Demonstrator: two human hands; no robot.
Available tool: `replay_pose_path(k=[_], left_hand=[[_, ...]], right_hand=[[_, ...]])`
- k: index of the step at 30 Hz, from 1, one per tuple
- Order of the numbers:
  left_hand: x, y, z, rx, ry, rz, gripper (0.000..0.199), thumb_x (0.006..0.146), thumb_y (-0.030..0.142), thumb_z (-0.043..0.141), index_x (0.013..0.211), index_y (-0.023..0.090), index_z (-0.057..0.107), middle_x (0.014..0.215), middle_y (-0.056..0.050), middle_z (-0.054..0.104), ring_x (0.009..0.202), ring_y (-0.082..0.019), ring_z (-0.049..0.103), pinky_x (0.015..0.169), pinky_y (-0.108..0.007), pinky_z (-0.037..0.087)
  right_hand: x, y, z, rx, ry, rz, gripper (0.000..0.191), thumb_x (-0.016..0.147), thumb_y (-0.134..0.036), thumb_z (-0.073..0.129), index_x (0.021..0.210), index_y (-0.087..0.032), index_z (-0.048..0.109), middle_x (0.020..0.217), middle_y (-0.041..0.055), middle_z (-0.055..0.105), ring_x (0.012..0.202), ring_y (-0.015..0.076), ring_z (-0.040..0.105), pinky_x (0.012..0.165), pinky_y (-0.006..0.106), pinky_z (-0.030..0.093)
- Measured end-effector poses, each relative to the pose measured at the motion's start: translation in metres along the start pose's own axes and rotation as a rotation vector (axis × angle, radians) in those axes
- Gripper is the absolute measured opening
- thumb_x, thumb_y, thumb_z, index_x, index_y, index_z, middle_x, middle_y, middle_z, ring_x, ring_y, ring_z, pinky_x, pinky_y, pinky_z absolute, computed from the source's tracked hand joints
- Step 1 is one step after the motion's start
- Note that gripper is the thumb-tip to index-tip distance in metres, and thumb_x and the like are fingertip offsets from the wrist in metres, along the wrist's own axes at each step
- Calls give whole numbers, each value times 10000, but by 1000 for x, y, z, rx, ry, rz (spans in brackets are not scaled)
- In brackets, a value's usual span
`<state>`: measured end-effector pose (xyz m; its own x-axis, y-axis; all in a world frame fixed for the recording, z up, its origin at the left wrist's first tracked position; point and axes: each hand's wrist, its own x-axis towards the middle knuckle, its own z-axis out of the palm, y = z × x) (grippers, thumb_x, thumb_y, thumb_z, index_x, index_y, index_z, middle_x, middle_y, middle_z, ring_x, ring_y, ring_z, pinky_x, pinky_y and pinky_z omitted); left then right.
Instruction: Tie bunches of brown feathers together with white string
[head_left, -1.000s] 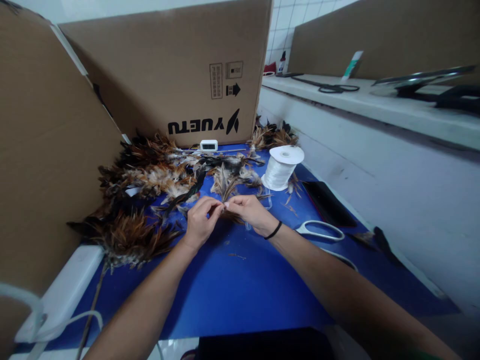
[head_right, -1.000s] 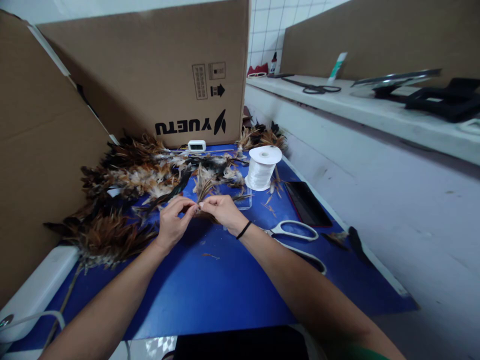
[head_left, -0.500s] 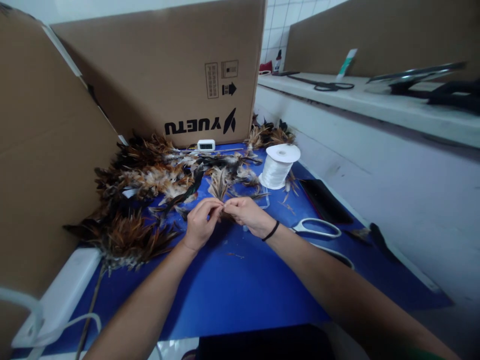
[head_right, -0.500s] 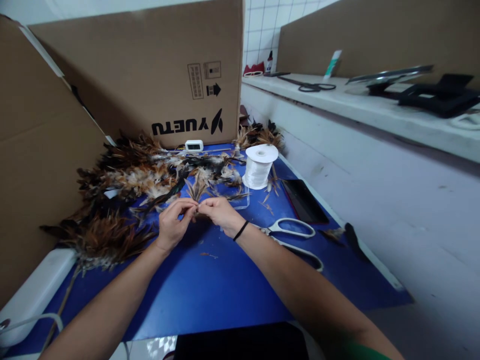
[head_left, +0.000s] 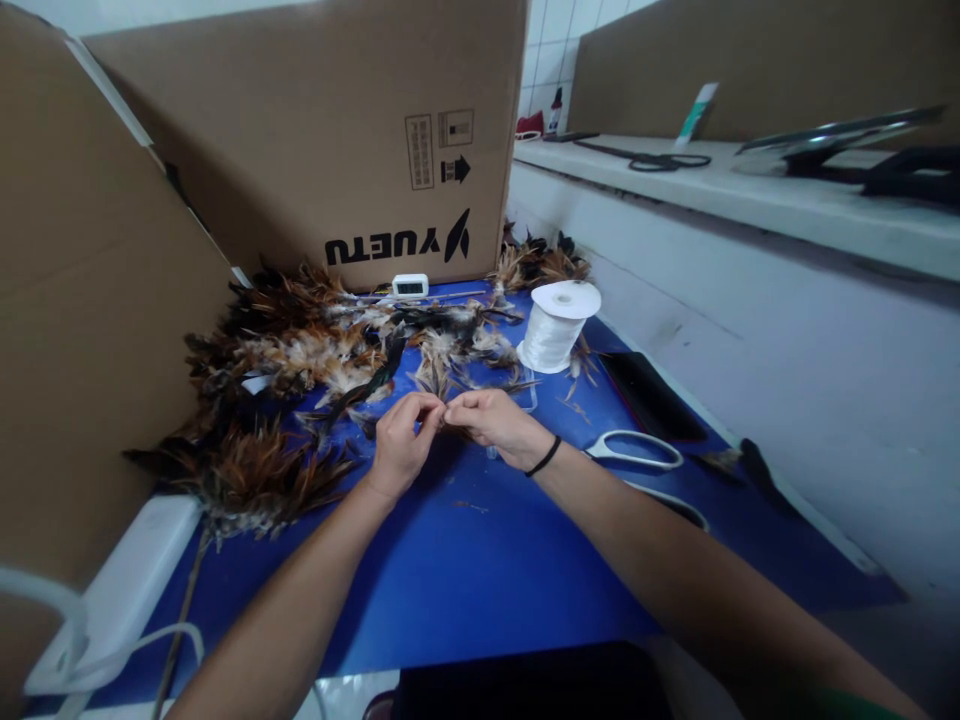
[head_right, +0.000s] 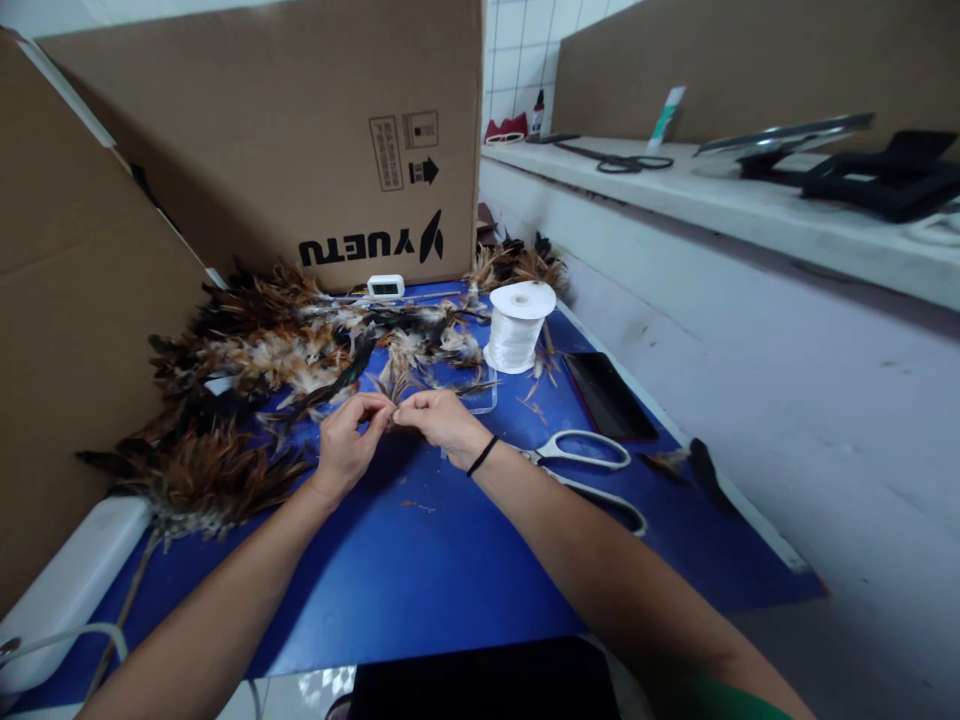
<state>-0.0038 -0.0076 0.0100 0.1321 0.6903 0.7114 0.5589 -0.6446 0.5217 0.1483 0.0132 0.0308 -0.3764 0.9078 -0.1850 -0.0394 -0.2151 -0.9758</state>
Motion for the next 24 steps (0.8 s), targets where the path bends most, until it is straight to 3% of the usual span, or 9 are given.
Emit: replay_pose_path(k=[10,17,20,24], left_hand=[[-3,1,7,-316,8,-333,121,815,284,585,807,164,598,753,-27,658,559,-106,598,566,-244,505],[-1,-1,5,-279,3,-309,118,825,276,571,789,164,566,701,-8,622,564,-92,557,568,-224,466],[-1,-3,4,-284,-25,-290,102,832,264,558,795,169,560,692,-4,615,559,-91,549,567,-224,458],[0,-3,4,-301,-59,-300,104,828,277,561,796,178,561,664,7,605,544,-98,554,550,-231,461]], right_hand=[[3,4,2,-26,68,-39,187,570,-300,693,587,-144,592,472,-40,538,403,35,319,396,211,172],[3,6,-2,-66,17,-64,196,598,-318,688,655,-150,603,456,-57,489,399,46,321,402,212,192],[3,6,-8,-228,5,-152,139,663,-290,640,696,-157,614,464,-60,480,409,55,347,424,213,228],[-1,0,-16,-638,6,-386,99,760,-232,570,741,-171,645,532,-42,523,486,71,416,505,216,290]])
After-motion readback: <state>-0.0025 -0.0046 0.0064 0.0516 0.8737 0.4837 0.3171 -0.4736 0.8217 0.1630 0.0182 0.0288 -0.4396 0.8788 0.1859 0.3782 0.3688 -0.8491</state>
